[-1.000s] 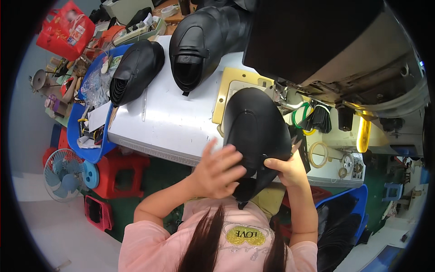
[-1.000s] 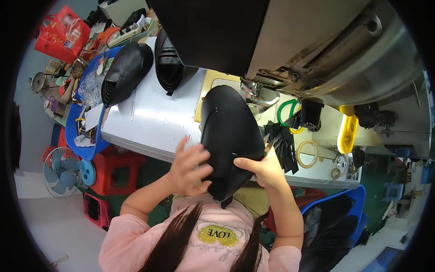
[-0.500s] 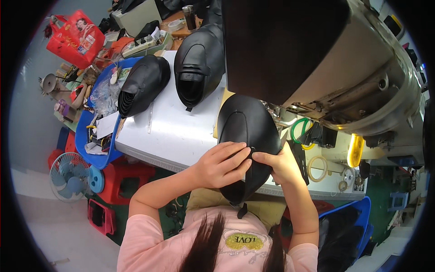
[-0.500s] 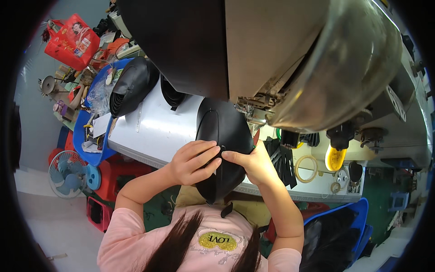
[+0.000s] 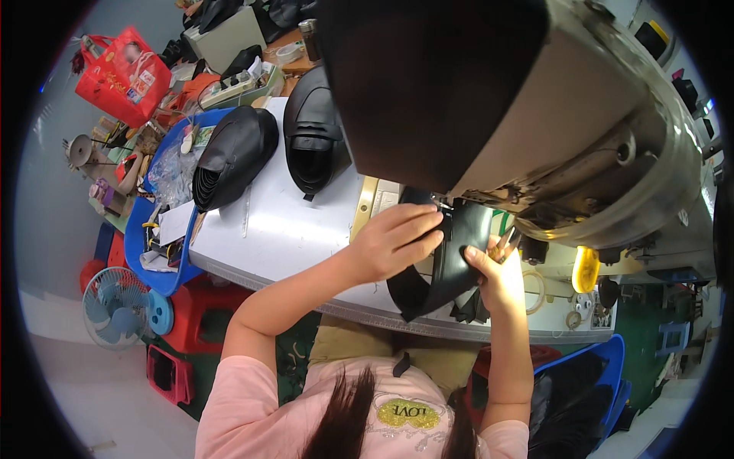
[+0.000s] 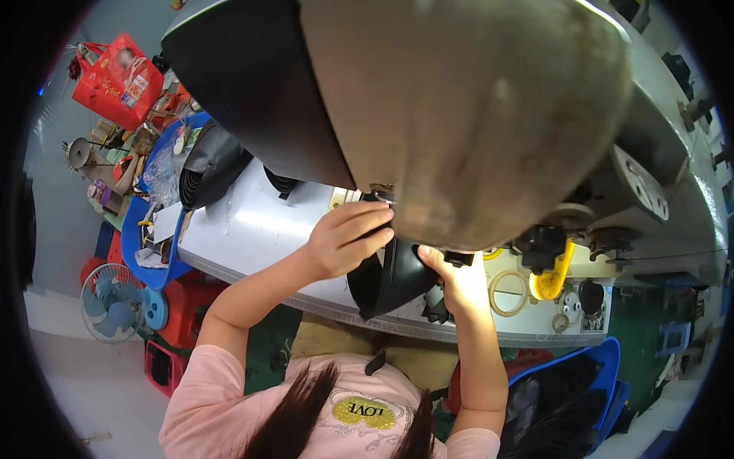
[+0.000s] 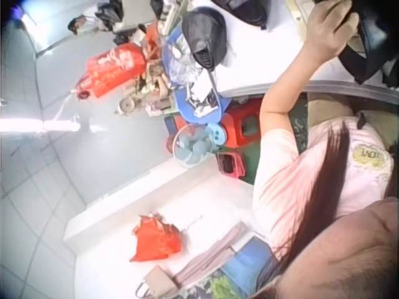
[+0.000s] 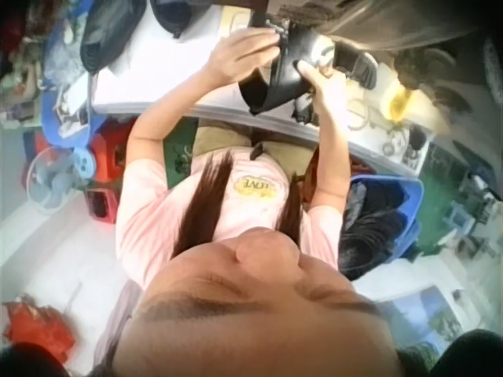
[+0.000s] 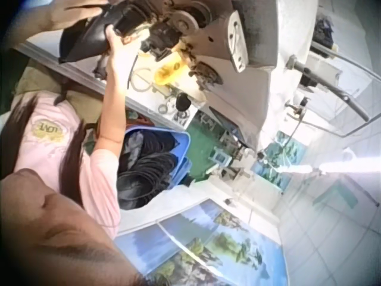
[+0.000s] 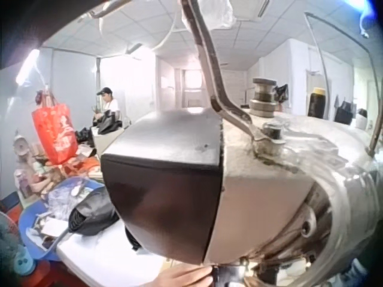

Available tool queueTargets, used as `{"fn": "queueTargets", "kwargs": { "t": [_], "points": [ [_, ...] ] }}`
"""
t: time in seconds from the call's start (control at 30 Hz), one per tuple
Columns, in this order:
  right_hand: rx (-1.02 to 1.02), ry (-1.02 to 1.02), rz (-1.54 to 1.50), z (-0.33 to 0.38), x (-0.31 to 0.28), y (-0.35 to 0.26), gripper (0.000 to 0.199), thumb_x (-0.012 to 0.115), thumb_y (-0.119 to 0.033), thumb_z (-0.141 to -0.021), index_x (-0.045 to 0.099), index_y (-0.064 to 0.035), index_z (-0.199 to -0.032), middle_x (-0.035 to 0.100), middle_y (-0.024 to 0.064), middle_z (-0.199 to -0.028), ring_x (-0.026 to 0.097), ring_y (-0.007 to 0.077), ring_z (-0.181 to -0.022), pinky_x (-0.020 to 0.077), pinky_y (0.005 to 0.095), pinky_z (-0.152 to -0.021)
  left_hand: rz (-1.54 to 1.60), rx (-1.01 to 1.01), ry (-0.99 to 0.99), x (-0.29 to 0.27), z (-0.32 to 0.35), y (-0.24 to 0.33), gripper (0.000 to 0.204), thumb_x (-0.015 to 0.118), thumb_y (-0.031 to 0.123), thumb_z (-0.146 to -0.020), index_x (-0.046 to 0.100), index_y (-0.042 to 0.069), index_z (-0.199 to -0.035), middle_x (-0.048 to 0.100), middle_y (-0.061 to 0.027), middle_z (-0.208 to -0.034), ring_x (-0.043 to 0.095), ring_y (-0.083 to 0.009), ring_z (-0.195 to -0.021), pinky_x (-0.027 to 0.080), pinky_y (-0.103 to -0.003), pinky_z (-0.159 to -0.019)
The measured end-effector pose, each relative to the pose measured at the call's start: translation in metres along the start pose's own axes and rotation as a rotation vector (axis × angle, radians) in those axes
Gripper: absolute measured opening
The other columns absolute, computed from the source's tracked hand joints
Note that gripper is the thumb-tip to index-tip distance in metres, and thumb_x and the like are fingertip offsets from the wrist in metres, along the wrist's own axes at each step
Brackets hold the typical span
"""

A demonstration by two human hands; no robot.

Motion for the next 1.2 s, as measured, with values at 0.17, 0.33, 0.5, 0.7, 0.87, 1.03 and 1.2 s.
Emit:
{"fn": "queueTargets", "kwargs": {
  "t": [0.17, 0.33, 0.5, 0.7, 0.87, 1.03, 1.2],
  "points": [
    [-0.131, 0.152, 0.013, -0.014, -0.007, 0.004, 0.020, 0.073, -0.019, -0.070, 0.060, -0.0075, -0.080, 0.053, -0.0053, -0.064, 0.044, 0.0034, -0.052, 0.0281, 0.0173, -0.045, 0.030, -0.013, -0.022, -0.002, -0.014, -0.013, 0.026, 0.063, 0.000, -0.063, 0.062, 0.003, -0.090, 0.060, -0.0114, -0.098, 0.059, -0.0282, -0.091, 0.051, -0.035, -0.074],
    [-0.221, 0.148, 0.089, -0.020, -0.008, 0.005, 0.022, 0.073, -0.025, -0.071, 0.061, -0.0086, -0.079, 0.052, -0.0067, -0.065, 0.041, 0.0019, -0.052, 0.0258, 0.0176, -0.045, 0.933, -0.972, -0.056, 0.031, 0.020, -0.054, 0.027, 0.064, -0.001, -0.064, 0.062, 0.004, -0.090, 0.061, -0.0090, -0.096, 0.060, -0.0256, -0.089, 0.050, -0.034, -0.074],
    [-0.244, 0.141, 0.133, -0.022, -0.007, 0.006, 0.023, 0.074, -0.026, -0.071, 0.062, -0.0091, -0.081, 0.052, -0.0071, -0.064, 0.040, 0.0015, -0.052, 0.0255, 0.0172, -0.045, 1.075, -1.171, -0.004, 0.047, 0.040, -0.058, 0.025, 0.064, -0.002, -0.065, 0.063, 0.004, -0.089, 0.062, -0.0079, -0.095, 0.060, -0.0246, -0.087, 0.049, -0.033, -0.073],
    [-0.235, 0.117, 0.107, -0.020, -0.003, 0.003, 0.022, 0.074, -0.025, -0.072, 0.062, -0.0089, -0.082, 0.051, -0.0071, -0.063, 0.038, 0.0014, -0.050, 0.0255, 0.0168, -0.045, 0.658, -0.713, -0.067, 0.036, 0.026, -0.052, 0.024, 0.065, -0.001, -0.066, 0.064, 0.005, -0.089, 0.062, -0.0063, -0.091, 0.060, -0.0236, -0.085, 0.049, -0.032, -0.072],
    [-0.235, 0.115, 0.087, -0.021, -0.003, 0.005, 0.022, 0.074, -0.024, -0.072, 0.062, -0.0082, -0.082, 0.052, -0.0067, -0.063, 0.038, 0.0014, -0.050, 0.0260, 0.0163, -0.045, 0.256, -0.311, -0.094, 0.020, 0.008, -0.034, 0.021, 0.066, 0.001, -0.069, 0.064, 0.005, -0.090, 0.062, -0.0058, -0.090, 0.060, -0.0233, -0.084, 0.049, -0.032, -0.072],
    [-0.250, 0.132, 0.104, -0.022, -0.006, 0.008, 0.021, 0.073, -0.024, -0.073, 0.061, -0.0081, -0.081, 0.052, -0.0062, -0.064, 0.040, 0.0018, -0.050, 0.0265, 0.0165, -0.045, 0.292, -0.359, -0.094, 0.024, 0.011, -0.036, 0.019, 0.067, 0.000, -0.069, 0.063, 0.004, -0.088, 0.061, -0.0055, -0.089, 0.060, -0.0234, -0.083, 0.049, -0.032, -0.070],
    [-0.255, 0.112, 0.114, -0.019, -0.004, 0.004, 0.020, 0.072, -0.024, -0.074, 0.060, -0.0081, -0.079, 0.051, -0.0063, -0.063, 0.039, 0.0025, -0.050, 0.0270, 0.0172, -0.046, 0.350, -0.430, 0.005, 0.034, 0.019, -0.042, 0.019, 0.067, -0.001, -0.068, 0.063, 0.003, -0.086, 0.061, -0.0062, -0.086, 0.059, -0.0242, -0.081, 0.049, -0.032, -0.067]
  ]
}}
Point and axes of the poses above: each hand's wrist, its own z-axis away from the middle knuckle, its own x-axis out of the palm, y = z × x, the point moved 6 cm from there along -z, towards the middle knuckle
